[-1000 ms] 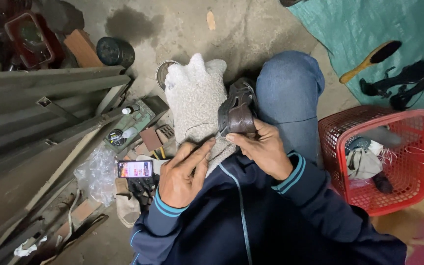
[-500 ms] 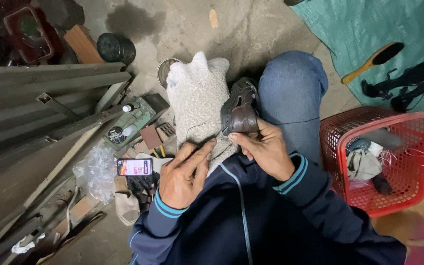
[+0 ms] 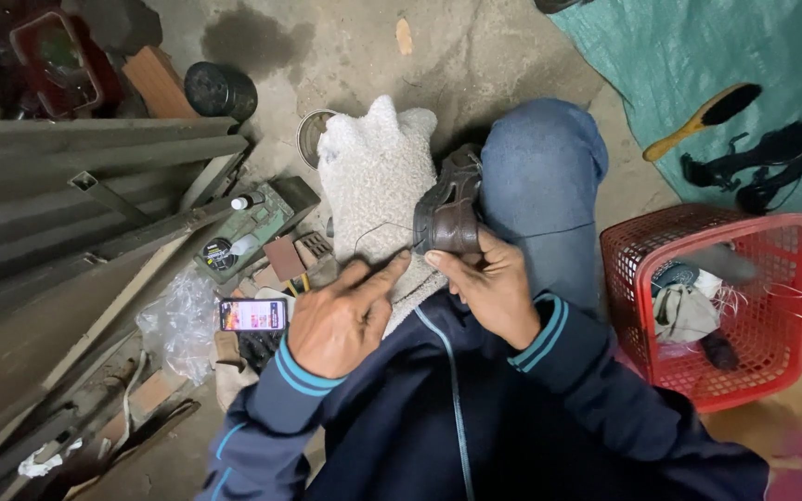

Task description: The person sits on the floor and sews a brown leather shoe using a needle and thread. They repeatedly push the needle through the shoe's sole and pull the thread tight to secure the stitching.

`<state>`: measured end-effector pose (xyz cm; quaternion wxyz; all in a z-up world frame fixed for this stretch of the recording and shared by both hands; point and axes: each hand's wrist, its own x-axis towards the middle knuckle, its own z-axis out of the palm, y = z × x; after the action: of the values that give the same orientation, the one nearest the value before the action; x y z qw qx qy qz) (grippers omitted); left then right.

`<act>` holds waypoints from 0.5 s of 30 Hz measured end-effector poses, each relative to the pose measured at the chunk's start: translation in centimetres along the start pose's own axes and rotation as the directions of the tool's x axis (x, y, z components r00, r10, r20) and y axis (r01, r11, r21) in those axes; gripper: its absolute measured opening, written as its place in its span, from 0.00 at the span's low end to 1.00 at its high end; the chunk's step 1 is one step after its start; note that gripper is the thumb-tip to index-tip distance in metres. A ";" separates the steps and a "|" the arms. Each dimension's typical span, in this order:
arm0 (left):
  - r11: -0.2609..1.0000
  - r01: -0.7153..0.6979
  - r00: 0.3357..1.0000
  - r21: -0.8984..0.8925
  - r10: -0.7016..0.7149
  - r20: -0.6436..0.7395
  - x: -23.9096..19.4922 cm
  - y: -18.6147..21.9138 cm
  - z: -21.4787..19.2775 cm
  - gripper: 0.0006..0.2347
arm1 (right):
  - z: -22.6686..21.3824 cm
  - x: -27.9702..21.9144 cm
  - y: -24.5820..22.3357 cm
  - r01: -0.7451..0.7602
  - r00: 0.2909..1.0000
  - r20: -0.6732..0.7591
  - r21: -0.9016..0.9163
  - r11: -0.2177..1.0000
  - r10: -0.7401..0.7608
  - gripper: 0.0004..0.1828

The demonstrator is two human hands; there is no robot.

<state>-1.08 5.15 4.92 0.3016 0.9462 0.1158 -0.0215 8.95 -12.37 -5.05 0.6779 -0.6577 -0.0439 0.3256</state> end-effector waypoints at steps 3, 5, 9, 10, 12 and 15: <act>0.998 -0.059 0.995 0.025 0.056 0.082 1.6 -0.1 -1.1 0.17 | 0.4 -0.3 0.4 0.006 1.000 -0.030 -0.037 0.999 -0.007 0.09; 0.996 -0.048 0.980 0.078 0.032 0.195 1.7 -1.2 -0.7 0.18 | 0.6 -0.7 0.2 0.008 0.999 -0.047 -0.014 1.000 -0.008 0.08; 0.971 -0.080 0.931 0.224 -0.008 0.364 3.2 -0.3 -1.4 0.18 | 0.6 -0.4 0.8 -0.018 0.997 -0.070 0.034 0.999 0.021 0.08; 0.971 -0.085 0.929 0.224 -0.004 0.369 3.3 -0.2 -1.3 0.18 | 0.6 -0.5 0.9 -0.019 0.997 -0.077 0.037 0.999 0.022 0.08; 0.973 -0.064 0.925 0.224 -0.026 0.378 3.4 -0.1 -1.1 0.18 | 0.9 -0.7 1.0 -0.029 0.994 -0.102 0.068 0.997 0.036 0.08; 0.958 -0.073 0.919 0.276 -0.043 0.393 3.3 0.1 -0.5 0.20 | 0.8 -0.5 0.5 -0.055 0.992 -0.106 0.077 0.995 0.063 0.07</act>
<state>2.10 6.06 5.03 0.1795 0.9566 0.0411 -0.2258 7.99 -11.95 -5.27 0.6934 -0.6497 0.0245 0.3106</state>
